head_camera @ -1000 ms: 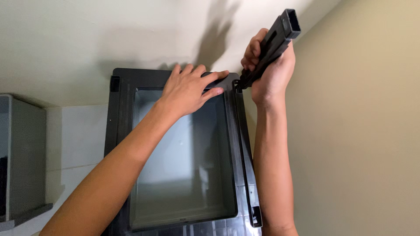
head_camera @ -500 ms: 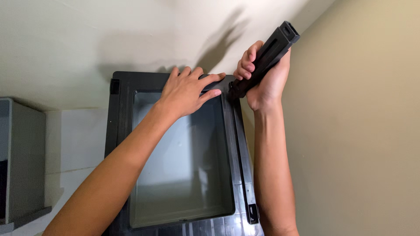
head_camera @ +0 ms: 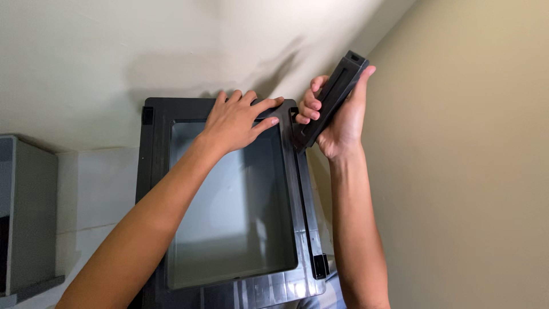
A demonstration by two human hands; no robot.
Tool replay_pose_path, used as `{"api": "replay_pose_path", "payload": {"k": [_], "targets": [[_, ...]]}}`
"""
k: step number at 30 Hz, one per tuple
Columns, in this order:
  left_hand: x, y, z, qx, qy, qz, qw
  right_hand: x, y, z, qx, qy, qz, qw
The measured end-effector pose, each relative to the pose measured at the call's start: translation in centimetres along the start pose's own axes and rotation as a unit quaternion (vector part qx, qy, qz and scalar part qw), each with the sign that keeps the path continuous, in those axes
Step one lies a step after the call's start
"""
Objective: The person removes the black lid from a stacked storage bin, then detaches the four black corner supports from the bin frame. The supports are placed inside the bin, and the lid is set aside on the floor.
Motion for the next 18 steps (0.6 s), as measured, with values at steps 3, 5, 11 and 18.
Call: {"api": "replay_pose_path", "payload": {"k": [3,5,11,18], "targets": [[0.0,0.1,0.1,-0.012,0.003,-0.004,1.000,-0.9,0.1,0.6,0.008,-0.025,0.019,0.999],[0.2,0.0,-0.2,-0.029,0.013,-0.011,0.999,-1.7,0.1,1.1,0.014,-0.045,0.034,0.998],[0.4,0.0,-0.4,-0.051,0.029,-0.047,0.997,-4.0,-0.8,1.9,0.006,-0.070,0.016,0.997],[-1.8,4.9,2.1,-0.079,-0.021,0.056,0.995,-7.7,-0.7,2.2,0.011,-0.074,0.029,0.997]]}}
Point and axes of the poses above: each hand's wrist, its own x-axis towards the middle knuckle, its own y-axis out of the back of the hand, z = x × y, the point moved 9 cm from there along x, towards the middle knuckle, and after that the axes turned 1 degree about z, right-handed, at the moved point
